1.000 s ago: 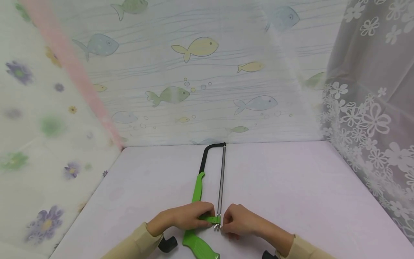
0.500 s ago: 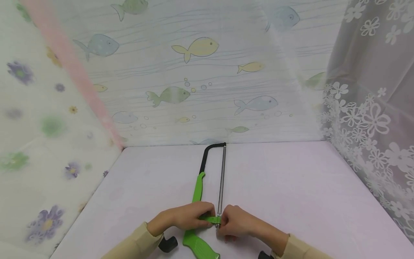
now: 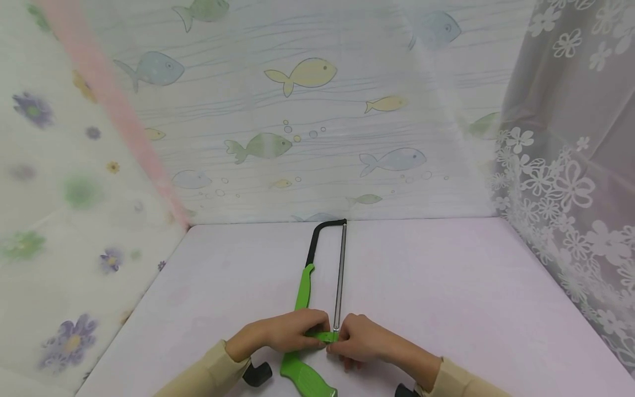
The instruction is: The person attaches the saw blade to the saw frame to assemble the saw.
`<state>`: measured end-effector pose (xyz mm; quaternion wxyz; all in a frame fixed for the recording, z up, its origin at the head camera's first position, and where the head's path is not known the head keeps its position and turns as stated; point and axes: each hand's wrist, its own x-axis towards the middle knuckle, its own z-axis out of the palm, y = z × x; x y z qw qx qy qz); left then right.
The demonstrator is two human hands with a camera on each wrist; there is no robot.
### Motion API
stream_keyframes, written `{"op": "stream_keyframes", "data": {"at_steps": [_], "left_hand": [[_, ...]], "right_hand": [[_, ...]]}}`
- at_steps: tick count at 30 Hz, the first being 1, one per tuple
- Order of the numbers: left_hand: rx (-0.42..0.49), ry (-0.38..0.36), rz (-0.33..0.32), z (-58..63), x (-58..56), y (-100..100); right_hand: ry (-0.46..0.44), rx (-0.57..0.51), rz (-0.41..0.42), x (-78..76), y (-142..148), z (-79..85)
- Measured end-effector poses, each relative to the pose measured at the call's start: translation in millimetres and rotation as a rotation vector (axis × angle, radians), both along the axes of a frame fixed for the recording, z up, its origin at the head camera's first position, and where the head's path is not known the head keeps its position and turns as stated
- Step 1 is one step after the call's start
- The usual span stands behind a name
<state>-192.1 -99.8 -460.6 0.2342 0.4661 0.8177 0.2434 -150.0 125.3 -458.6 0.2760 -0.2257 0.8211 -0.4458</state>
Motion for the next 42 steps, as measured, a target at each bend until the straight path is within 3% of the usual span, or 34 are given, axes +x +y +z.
{"op": "stream_keyframes", "data": {"at_steps": [13, 28, 42], "left_hand": [[-0.012, 0.015, 0.009, -0.9, -0.1, 0], [-0.013, -0.006, -0.005, -2.9, -1.3, 0], [0.017, -0.010, -0.016, -3.2, -0.5, -2]], "right_hand": [[-0.011, 0.000, 0.012, -1.7, 11, 0.2], [0.026, -0.065, 0.098, -4.0, 7, 1.0], [-0.011, -0.013, 0.020, -0.3, -3, 0.5]]}}
